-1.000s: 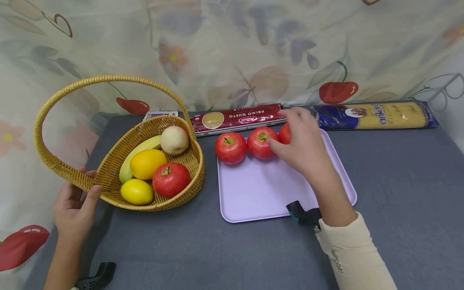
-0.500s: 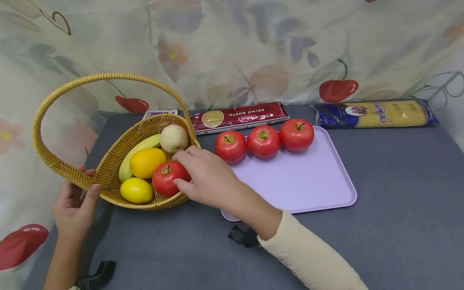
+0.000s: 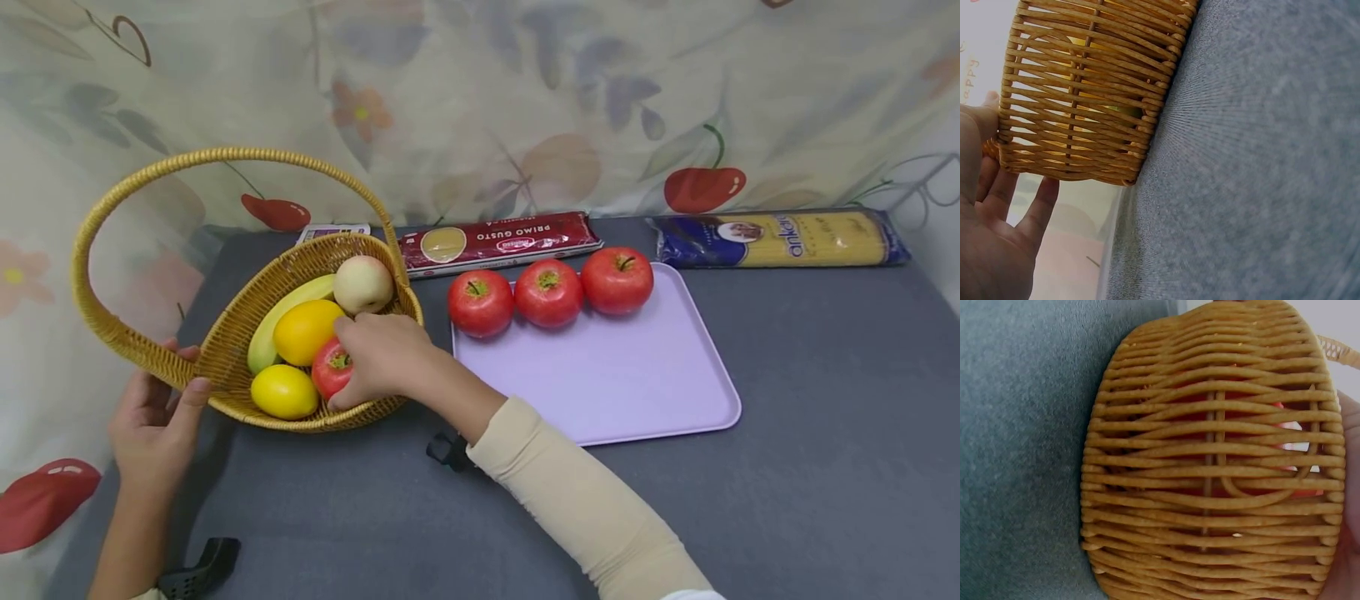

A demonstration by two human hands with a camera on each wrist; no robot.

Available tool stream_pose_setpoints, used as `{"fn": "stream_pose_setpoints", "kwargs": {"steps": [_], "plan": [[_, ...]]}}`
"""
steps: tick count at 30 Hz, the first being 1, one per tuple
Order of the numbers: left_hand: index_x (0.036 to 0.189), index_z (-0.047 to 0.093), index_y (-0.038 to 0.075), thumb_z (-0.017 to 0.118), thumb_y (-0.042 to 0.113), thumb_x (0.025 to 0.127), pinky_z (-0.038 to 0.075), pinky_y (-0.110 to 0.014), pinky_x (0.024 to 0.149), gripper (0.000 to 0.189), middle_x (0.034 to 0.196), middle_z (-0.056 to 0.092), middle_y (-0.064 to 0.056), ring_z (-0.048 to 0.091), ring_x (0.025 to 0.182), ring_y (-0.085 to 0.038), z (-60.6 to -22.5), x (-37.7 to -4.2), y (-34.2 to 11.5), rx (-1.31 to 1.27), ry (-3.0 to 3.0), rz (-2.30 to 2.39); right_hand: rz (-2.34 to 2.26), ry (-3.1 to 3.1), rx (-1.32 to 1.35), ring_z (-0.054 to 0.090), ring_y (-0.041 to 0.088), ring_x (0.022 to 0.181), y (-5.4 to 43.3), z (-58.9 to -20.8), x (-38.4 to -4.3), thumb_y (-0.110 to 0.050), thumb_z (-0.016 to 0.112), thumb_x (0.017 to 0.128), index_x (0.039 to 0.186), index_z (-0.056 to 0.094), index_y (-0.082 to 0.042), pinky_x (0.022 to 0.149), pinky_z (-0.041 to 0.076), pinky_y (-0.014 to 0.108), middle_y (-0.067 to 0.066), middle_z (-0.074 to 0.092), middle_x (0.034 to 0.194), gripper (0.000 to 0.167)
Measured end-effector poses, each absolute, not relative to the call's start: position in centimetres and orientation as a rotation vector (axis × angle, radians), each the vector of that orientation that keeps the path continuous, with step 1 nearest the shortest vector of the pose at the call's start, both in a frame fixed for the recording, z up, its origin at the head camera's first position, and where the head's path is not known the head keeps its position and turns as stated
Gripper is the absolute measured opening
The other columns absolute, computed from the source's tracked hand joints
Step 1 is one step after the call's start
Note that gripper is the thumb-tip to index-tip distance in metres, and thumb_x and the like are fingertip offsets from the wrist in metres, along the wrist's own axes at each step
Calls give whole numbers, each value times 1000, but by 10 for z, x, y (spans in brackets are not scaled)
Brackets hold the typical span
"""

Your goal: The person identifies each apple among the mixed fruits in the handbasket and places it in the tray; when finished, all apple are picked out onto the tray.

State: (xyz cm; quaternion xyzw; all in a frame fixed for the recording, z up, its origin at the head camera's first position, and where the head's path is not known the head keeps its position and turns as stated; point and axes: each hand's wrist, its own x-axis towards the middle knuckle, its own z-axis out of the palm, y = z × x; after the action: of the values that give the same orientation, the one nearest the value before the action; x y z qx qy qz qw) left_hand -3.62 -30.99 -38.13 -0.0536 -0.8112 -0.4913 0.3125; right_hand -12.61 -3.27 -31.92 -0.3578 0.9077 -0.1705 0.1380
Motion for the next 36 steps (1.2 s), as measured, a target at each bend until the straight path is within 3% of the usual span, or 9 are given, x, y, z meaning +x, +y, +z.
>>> {"fn": "stream_pose_setpoints", "kwargs": {"steps": [7, 16, 21, 28, 36], "plan": [[139, 54, -5, 64, -14, 89, 50, -17, 91, 52, 124, 63, -23, 62, 116, -18, -364, -31, -297, -195, -2123, -1319, -519, 2635, -1122, 58, 16, 96, -29, -321, -126, -60, 79, 75, 133, 56, -12, 81, 52, 34, 0, 60, 113, 79], [141, 55, 1, 67, -12, 89, 50, -17, 91, 55, 126, 64, -19, 61, 117, -18, -378, -36, -308, -119, -2149, -1319, -633, 2586, -1163, 58, 15, 96, -24, -323, -128, -58, 79, 76, 136, 55, -14, 80, 51, 32, -2, 61, 113, 78], [142, 55, 2, 67, -11, 90, 50, -17, 91, 55, 125, 64, -18, 62, 117, -19, -378, -35, -308, -118, -2148, -1324, -720, 2535, -1145, 57, 14, 99, -23, -322, -128, -57, 79, 77, 138, 54, -14, 81, 51, 30, -3, 61, 117, 78], [143, 55, 4, 65, -12, 90, 50, -18, 91, 56, 126, 64, -17, 62, 116, -20, -376, -34, -308, -103, -2173, -1317, -929, 2454, -1076, 55, 14, 111, -18, -317, -128, -52, 81, 78, 144, 50, -12, 92, 50, 29, -1, 59, 130, 83], [141, 54, -1, 66, -15, 88, 51, -17, 90, 56, 125, 64, -20, 62, 116, -19, -379, -36, -310, -144, -2142, -1325, -1096, 2395, -1002, 54, 13, 111, -10, -311, -123, -49, 83, 77, 144, 50, -12, 89, 52, 27, -2, 58, 130, 83]]}}
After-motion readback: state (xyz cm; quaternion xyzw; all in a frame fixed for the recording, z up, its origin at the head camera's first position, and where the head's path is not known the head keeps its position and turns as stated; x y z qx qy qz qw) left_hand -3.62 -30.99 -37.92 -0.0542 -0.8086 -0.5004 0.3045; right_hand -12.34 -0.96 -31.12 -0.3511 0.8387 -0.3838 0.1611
